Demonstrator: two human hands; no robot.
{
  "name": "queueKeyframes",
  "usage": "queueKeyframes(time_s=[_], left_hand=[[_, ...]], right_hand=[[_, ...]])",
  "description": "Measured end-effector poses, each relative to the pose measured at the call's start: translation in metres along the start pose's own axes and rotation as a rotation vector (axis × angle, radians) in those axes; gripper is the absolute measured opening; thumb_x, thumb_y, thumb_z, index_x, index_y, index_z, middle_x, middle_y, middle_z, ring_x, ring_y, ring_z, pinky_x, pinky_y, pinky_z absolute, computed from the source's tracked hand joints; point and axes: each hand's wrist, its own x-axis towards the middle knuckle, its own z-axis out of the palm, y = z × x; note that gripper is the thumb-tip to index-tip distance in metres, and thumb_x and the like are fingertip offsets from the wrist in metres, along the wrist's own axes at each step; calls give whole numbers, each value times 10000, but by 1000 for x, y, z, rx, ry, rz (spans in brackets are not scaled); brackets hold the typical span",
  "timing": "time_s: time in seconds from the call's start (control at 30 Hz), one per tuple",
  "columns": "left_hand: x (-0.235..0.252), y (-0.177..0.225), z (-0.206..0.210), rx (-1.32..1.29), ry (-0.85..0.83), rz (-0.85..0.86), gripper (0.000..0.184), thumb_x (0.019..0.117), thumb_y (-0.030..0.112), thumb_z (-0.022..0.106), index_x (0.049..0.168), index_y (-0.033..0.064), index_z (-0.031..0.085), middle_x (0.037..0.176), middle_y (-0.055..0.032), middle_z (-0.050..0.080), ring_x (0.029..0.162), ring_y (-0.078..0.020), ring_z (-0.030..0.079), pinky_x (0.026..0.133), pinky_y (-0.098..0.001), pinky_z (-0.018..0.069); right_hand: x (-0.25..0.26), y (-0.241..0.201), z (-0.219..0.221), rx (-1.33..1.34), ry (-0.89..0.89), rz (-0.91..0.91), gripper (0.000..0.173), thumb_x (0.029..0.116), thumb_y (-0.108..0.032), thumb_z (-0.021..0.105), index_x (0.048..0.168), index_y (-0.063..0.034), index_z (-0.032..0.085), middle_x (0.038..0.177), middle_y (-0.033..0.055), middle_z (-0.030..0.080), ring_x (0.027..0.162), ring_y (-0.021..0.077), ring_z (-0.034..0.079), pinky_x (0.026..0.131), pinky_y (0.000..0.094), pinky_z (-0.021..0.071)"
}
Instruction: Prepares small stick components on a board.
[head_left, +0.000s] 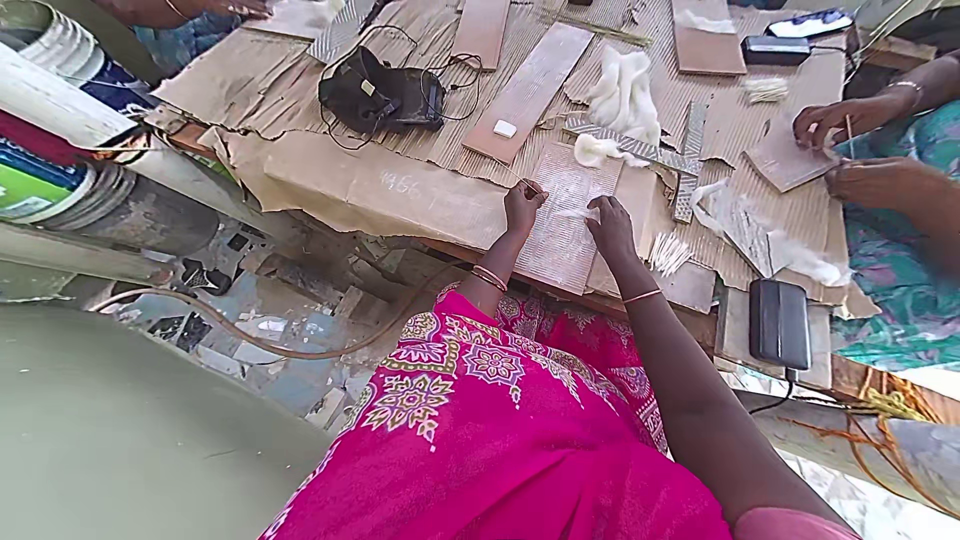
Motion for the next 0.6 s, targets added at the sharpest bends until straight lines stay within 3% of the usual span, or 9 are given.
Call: queueKeyframes(time_s=[0.1, 0.17, 0.23, 0.27, 0.33, 0.37, 0.43, 0.5, 0.6], left_hand=[[2, 0, -1, 30, -20, -20, 251, 960, 24, 663, 1165, -112, 610, 1046, -242, 684, 932, -267, 684, 903, -395, 541], [4, -1, -1, -48, -17, -35, 302, 964, 22, 657, 1217, -126, 583, 1096, -260, 670, 964, -270, 676, 918, -391, 539], [-1, -1, -4, -286, 40, -79, 468, 995, 9, 603, 1402, -126, 417, 1206, -269, 614, 1005, -239, 640, 915, -352, 529], [-3, 2, -11, -422, 83, -110, 554, 1017, 25, 574, 1487, -70, 297, 1251, -245, 576, 1007, -205, 612, 898, -326, 515], [-7, 1, -32, -513, 142, -116, 657, 1033, 53, 552, 1564, 23, 166, 1329, -215, 536, 1081, -191, 580, 929, -328, 489], [-10, -1, -46, -454, 136, -88, 656, 1033, 48, 539, 1567, 18, 158, 1362, -219, 521, 1136, -203, 563, 961, -341, 471], [-15, -12, -72, -185, 50, 27, 579, 1019, 25, 537, 1525, -59, 269, 1402, -249, 511, 1245, -271, 549, 1037, -370, 455], [-24, -26, -93, 173, -97, 158, 447, 1018, 66, 565, 1435, -74, 481, 1428, -285, 518, 1319, -383, 519, 1101, -475, 417], [-61, -24, -101, 618, -243, 293, 305, 1041, 126, 553, 1267, -51, 656, 1320, -301, 599, 1265, -487, 532, 1051, -641, 379]], right_hand=[[-3, -15, 12, -87, -85, -42, 488, 989, -123, 656, 1416, 69, 518, 1473, 292, 508, 1378, 466, 475, 1133, 632, 315], [-6, -19, 25, -221, -227, -22, 710, 1035, -367, 595, 1574, 17, 335, 1656, 230, 287, 1543, 413, 247, 1213, 652, 133], [-11, -19, 31, -300, -291, 1, 835, 1024, -498, 562, 1619, -14, 234, 1702, 202, 172, 1585, 379, 119, 1218, 667, 33], [-13, -20, 30, -312, -304, 0, 856, 1017, -519, 562, 1623, -18, 223, 1705, 199, 160, 1587, 376, 109, 1212, 680, 25], [-24, -22, 26, -333, -342, -11, 869, 1015, -527, 559, 1627, -19, 207, 1710, 193, 143, 1588, 373, 101, 1203, 691, 34], [-33, -24, 22, -344, -354, -28, 866, 1016, -520, 561, 1625, -14, 210, 1710, 192, 146, 1587, 376, 107, 1201, 693, 45], [-57, -25, 17, -355, -317, -110, 842, 1002, -480, 613, 1596, 20, 283, 1687, 220, 215, 1563, 417, 184, 1186, 710, 108], [-75, -28, 14, -388, -341, -126, 849, 985, -487, 638, 1588, 12, 309, 1679, 214, 241, 1560, 404, 203, 1191, 698, 115], [-87, -31, 11, -418, -388, -105, 846, 986, -506, 624, 1600, -21, 301, 1686, 186, 242, 1568, 369, 197, 1195, 681, 117]])
